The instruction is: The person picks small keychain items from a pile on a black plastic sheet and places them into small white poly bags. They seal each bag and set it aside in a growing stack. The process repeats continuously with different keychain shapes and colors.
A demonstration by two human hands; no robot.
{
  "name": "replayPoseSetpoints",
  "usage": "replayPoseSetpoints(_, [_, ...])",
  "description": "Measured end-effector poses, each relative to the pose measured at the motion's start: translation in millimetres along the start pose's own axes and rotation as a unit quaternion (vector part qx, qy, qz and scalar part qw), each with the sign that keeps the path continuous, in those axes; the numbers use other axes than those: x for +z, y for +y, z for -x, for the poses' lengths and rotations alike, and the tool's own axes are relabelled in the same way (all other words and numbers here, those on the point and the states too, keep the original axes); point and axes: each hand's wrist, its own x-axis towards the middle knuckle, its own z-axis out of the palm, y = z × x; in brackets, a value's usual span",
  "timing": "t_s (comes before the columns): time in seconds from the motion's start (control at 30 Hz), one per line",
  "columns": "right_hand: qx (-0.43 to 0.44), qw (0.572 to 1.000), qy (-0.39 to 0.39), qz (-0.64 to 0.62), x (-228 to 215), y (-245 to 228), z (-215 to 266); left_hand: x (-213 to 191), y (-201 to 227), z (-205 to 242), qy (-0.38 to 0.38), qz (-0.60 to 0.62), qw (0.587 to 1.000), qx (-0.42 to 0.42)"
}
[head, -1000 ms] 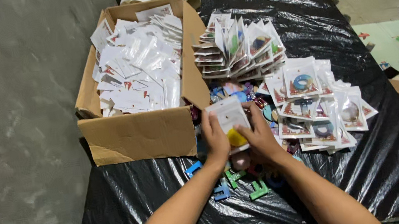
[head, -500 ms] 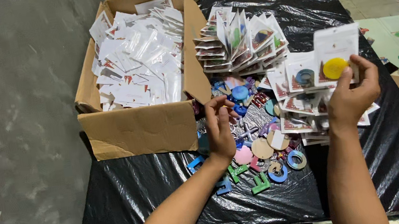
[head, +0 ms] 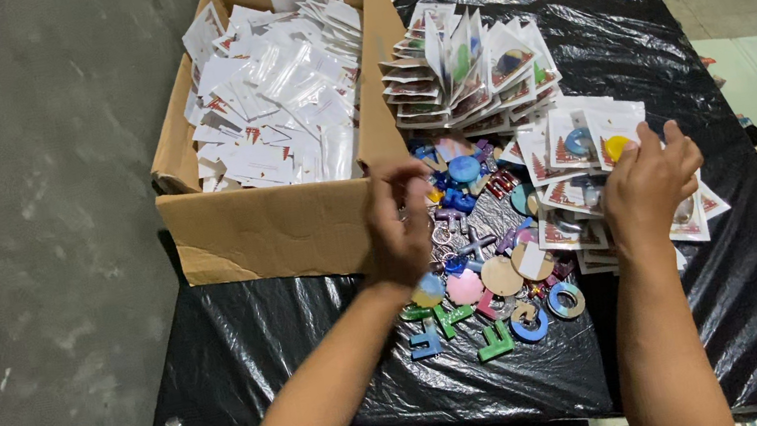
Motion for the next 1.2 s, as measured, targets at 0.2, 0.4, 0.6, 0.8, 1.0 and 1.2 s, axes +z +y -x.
replayPoseSetpoints(0.2, [-0.065,0.988,-0.011,-0.137,-55.8,-65.5,1.3,-74.0,7.7,-68.9,0.02,-0.189,0.98,-0.065])
replayPoseSetpoints(0.4, [-0.21,0.944,-0.238,0.089,-30.9,-84.1,34.7,-125.4,-64.2,-77.0,-0.085,-0.488,0.845,-0.202])
replayPoseSetpoints(0.6, [-0.198,0.947,-0.23,0.102,-31.5,-61.9,27.0,-120.8,-77.7,-64.4,-0.065,-0.518,0.842,-0.136])
replayPoseSetpoints(0.8, [-0.215,0.938,-0.219,0.158,-10.5,-52.1,37.7,-124.4,-77.0,-56.9,-0.072,-0.488,0.86,-0.132])
replayPoseSetpoints(1.0, [-0.193,0.935,-0.236,0.183,-10.1,-63.1,49.1,-123.8,-71.5,-56.8,-0.067,-0.499,0.857,-0.106])
replayPoseSetpoints(1.2, [-0.208,0.915,-0.273,0.214,-18.4,-81.8,48.4,-123.8,-74.2,-56.7,-0.057,-0.49,0.864,-0.096])
